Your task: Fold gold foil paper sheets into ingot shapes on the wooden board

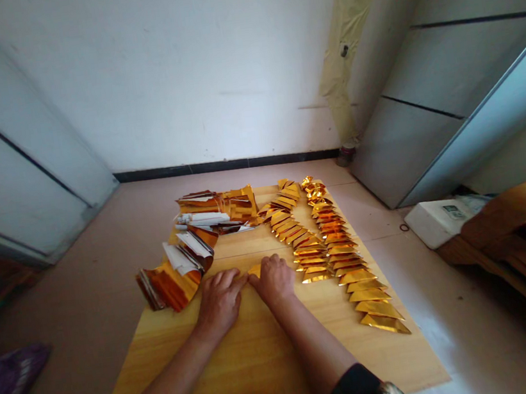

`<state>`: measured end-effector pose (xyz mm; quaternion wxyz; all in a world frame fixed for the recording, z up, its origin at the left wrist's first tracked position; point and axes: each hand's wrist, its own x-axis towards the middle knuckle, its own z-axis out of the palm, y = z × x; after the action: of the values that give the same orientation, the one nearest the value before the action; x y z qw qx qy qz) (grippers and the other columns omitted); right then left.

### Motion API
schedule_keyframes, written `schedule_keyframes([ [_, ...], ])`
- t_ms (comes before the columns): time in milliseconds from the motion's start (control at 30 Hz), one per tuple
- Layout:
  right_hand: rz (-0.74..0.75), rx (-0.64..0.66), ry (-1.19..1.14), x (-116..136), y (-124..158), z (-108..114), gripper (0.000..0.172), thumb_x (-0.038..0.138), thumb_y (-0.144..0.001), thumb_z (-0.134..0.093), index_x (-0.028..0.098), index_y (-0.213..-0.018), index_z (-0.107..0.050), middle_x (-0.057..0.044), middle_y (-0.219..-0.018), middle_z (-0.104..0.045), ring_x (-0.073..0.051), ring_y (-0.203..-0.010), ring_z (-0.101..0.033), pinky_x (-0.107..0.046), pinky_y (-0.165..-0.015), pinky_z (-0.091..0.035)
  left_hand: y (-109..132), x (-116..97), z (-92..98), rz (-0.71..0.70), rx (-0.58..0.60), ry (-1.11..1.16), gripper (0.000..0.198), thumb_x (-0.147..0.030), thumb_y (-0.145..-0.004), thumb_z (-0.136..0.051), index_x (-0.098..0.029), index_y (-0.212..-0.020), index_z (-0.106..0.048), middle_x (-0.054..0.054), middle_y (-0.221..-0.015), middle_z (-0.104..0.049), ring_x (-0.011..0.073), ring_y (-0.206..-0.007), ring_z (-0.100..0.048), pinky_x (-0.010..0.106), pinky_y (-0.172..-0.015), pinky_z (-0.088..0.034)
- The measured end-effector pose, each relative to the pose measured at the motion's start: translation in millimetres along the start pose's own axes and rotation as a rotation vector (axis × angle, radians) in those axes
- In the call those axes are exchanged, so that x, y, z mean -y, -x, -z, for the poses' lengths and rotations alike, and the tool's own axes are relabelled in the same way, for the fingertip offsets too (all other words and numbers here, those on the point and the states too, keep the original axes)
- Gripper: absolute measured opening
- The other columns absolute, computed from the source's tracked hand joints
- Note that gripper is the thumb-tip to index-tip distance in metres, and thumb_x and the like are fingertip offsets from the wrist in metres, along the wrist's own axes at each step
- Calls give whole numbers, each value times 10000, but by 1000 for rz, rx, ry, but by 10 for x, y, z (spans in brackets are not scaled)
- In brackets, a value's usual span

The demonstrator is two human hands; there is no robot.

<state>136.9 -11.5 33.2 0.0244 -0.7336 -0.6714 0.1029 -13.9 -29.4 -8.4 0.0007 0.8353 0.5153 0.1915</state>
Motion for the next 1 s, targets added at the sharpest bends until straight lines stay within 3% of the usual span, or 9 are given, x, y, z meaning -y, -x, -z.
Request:
schedule_keyframes([
  [233, -11, 16, 3, 1, 8, 14, 350, 486, -804, -613, 166, -943, -630, -113, -970, -627, -230, -929, -610, -285, -708, -443, 26, -47, 17, 13, 7, -34, 396, -111, -805, -520, -291, -1145, -611, 46, -1150, -609, 224, -1026, -530, 393, -853, -376],
  [567, 8, 89, -77, -128, -23, 68, 128, 229, -816, -554, 175, -900, -634, -78, -957, -644, -185, -883, -614, -248, -681, -399, 29, -111, 71, 37, 31, -50, 375, -148, -810, -539, -270, -1160, -595, 52, -1162, -603, 232, -1040, -520, 402, -849, -372],
  [1000, 9, 83, -188, -347, -114, -36, 223, 81, -803, -503, 198, -840, -689, -53, -936, -664, -148, -861, -615, -209, -679, -377, 8, -117, 51, 68, -4, -46, 266, -238, -830, -574, -253, -1091, -626, 60, -1128, -615, 236, -1034, -518, 397, -843, -366],
])
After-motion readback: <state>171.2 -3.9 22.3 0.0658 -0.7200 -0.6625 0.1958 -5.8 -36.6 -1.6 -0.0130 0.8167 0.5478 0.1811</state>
